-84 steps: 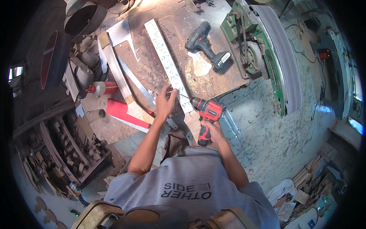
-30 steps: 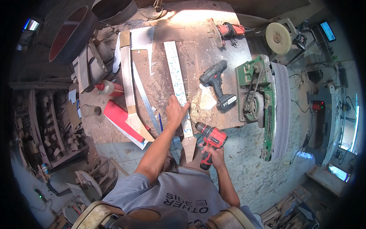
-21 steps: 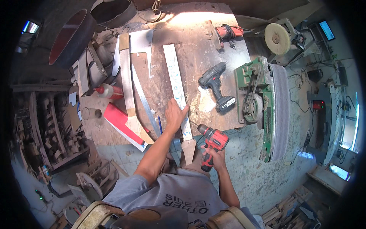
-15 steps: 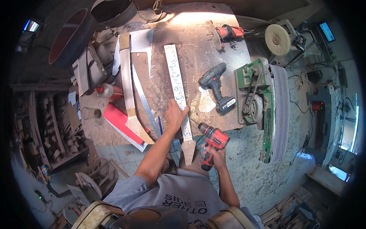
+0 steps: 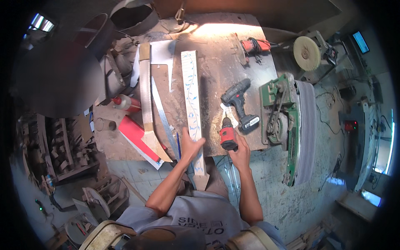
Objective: The person sands a wooden guitar neck using a belt sander, turning it over to work on different sides, and then uses a drill to bore a hole into the headstock.
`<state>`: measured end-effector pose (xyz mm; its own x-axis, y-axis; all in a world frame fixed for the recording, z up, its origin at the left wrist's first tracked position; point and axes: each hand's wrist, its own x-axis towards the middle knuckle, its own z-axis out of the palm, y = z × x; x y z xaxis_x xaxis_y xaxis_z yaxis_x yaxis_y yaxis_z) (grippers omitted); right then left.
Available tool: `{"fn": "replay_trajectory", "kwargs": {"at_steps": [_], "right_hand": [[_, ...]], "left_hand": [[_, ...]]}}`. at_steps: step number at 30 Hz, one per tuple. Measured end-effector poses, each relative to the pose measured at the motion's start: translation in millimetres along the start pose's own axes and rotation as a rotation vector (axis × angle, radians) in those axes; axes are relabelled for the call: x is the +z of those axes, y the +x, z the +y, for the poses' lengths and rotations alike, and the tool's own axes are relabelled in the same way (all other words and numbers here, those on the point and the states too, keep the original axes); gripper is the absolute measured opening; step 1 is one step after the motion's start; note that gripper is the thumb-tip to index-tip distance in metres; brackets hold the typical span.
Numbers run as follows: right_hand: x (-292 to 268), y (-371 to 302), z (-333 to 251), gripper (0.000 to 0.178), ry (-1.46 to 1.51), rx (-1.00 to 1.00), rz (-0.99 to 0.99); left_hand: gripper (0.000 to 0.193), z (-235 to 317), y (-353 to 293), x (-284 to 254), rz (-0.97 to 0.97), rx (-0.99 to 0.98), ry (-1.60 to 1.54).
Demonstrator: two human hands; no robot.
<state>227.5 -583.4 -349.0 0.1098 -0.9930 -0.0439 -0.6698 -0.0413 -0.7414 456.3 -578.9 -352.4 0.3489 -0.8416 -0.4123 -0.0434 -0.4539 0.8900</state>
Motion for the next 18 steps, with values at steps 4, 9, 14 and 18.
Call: {"fn": "replay_trajectory", "kwargs": {"at_steps": [4, 9, 14, 18], "right_hand": [[25.3, 29.8, 1.8, 0.085, -0.367, -0.157, -0.101], [57.7, 28.2, 11.5, 0.089, -0.49, -0.167, -0.104], [43.8, 26.2, -11.5, 0.074, -0.68, -0.137, -0.11], [39.3, 16.4, -93.9, 0.059, -0.223, -0.267, -0.103]], "left_hand": [[0.06, 0.9, -33.7, -30.9, 0.091, 0.151, -0.053], [0.064, 20.9, -93.8, -69.2, 0.193, 0.212, -0.185], [0.064, -0.4, -143.1, -108.0, 0.409, 0.346, -0.132], [0.064, -32.5, -190.6, -153.8, 0.534, 0.343, -0.092]]}}
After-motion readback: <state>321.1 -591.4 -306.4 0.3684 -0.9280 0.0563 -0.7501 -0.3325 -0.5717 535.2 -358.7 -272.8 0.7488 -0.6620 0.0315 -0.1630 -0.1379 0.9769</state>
